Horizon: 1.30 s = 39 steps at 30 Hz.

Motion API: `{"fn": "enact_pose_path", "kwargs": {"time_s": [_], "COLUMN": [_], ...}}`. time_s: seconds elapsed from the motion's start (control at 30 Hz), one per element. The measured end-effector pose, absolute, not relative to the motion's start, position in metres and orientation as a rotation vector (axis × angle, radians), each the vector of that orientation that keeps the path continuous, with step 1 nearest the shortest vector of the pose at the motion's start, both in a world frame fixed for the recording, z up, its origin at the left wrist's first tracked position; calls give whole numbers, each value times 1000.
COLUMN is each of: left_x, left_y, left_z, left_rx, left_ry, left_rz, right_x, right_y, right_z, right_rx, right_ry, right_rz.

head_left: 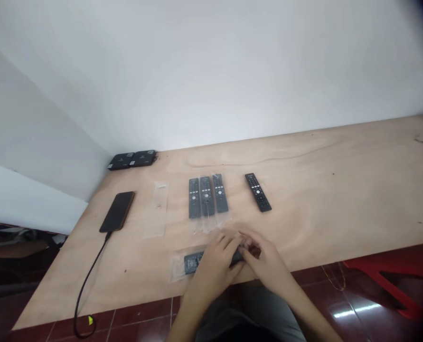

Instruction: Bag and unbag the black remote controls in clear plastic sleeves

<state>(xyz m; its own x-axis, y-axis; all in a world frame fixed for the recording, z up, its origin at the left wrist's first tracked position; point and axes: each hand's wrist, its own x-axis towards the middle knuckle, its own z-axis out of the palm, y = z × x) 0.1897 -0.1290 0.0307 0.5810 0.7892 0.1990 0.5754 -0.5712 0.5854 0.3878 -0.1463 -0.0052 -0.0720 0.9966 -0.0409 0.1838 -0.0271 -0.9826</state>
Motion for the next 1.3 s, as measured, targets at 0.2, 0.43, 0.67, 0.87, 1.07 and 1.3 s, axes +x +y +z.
{"fn": "enact_pose_path", "kwargs": {"time_s": [0.2, 0.43, 0.67, 0.87, 1.07, 1.3], "left_x": [187, 185, 179, 187, 211, 230], "left_y": [-130, -130, -137, -144, -141, -136], "left_z": [36, 36, 31, 31, 10, 8], "left_rx": [2422, 2432, 2409, 2493, 2580, 2427], "left_ry": [1146, 1134, 1111, 1081, 1116, 1363], "left_rz": [536, 477, 530, 484, 642, 553], "right_x": [400, 416, 459, 481, 493, 464], "right_y": [-143, -141, -148, -168, -188, -190], "right_z": [0, 13, 22, 29, 23, 0], "right_rx": [-1400, -1460, -1571, -1299, -1326, -1288], "right_ry": [-1372, -1750, -1944, -2075, -2065, -2100], "right_rz": [1228, 940, 872, 995, 1066, 664]}}
